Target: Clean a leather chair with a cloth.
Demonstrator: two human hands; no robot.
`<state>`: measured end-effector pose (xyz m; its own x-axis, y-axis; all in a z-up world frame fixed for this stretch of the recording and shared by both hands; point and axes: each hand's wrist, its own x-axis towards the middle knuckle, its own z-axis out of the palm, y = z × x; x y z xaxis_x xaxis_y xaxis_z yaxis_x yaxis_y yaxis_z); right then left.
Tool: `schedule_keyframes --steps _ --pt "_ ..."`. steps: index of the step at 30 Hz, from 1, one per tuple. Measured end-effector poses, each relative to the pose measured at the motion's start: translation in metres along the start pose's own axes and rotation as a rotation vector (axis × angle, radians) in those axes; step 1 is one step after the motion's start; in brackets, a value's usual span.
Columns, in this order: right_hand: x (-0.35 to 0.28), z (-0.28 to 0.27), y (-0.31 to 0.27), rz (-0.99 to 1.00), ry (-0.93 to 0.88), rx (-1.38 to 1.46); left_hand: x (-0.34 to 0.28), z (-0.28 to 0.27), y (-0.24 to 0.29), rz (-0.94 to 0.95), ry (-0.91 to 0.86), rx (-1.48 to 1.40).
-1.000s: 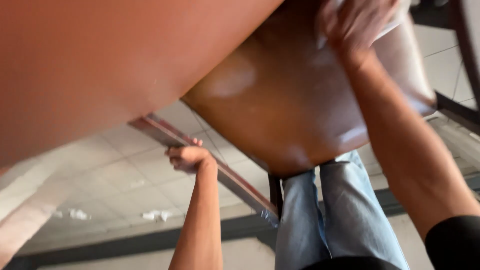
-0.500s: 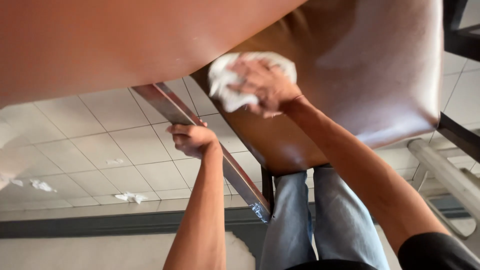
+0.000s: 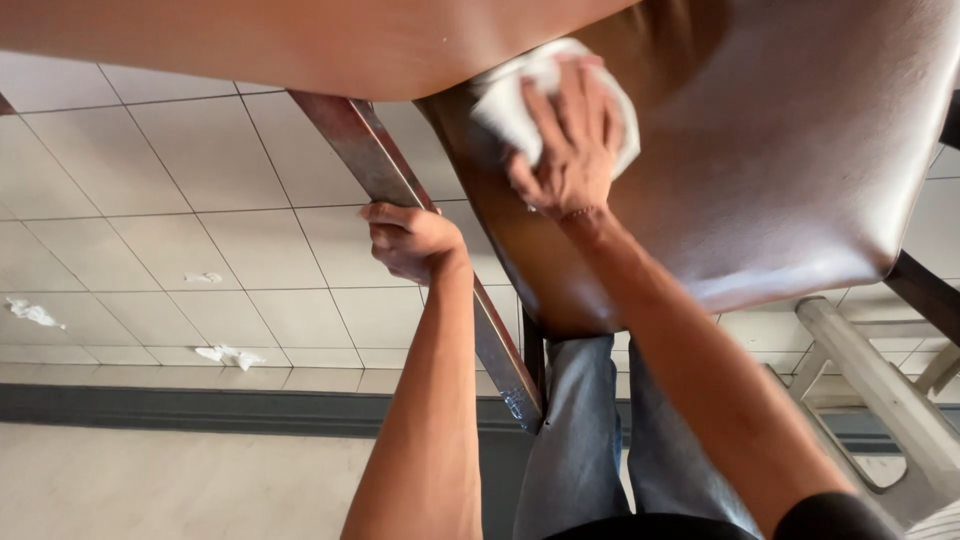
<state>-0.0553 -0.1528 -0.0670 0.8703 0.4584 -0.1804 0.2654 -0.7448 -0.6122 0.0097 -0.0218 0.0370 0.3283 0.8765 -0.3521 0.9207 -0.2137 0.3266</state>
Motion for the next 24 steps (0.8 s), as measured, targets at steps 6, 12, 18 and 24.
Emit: schedule_keyframes --steps 6,12,18,24 --pt "-0.063 0.038 -0.016 0.018 -0.016 -0.099 0.001 0.005 -0.005 0.078 0.035 0.002" --pt "-0.046 0.002 0.059 0.407 0.101 -0.122 -0.002 0.002 -0.003 0.008 -0.032 -0.025" --pt "-0.008 0.034 0.03 0.814 0.668 -0.159 0.001 0.002 -0.006 0.058 -0.028 0.003" --pt "0.012 -0.029 0.031 -0.199 0.132 -0.023 0.011 0.009 -0.011 0.024 -0.002 -0.046"
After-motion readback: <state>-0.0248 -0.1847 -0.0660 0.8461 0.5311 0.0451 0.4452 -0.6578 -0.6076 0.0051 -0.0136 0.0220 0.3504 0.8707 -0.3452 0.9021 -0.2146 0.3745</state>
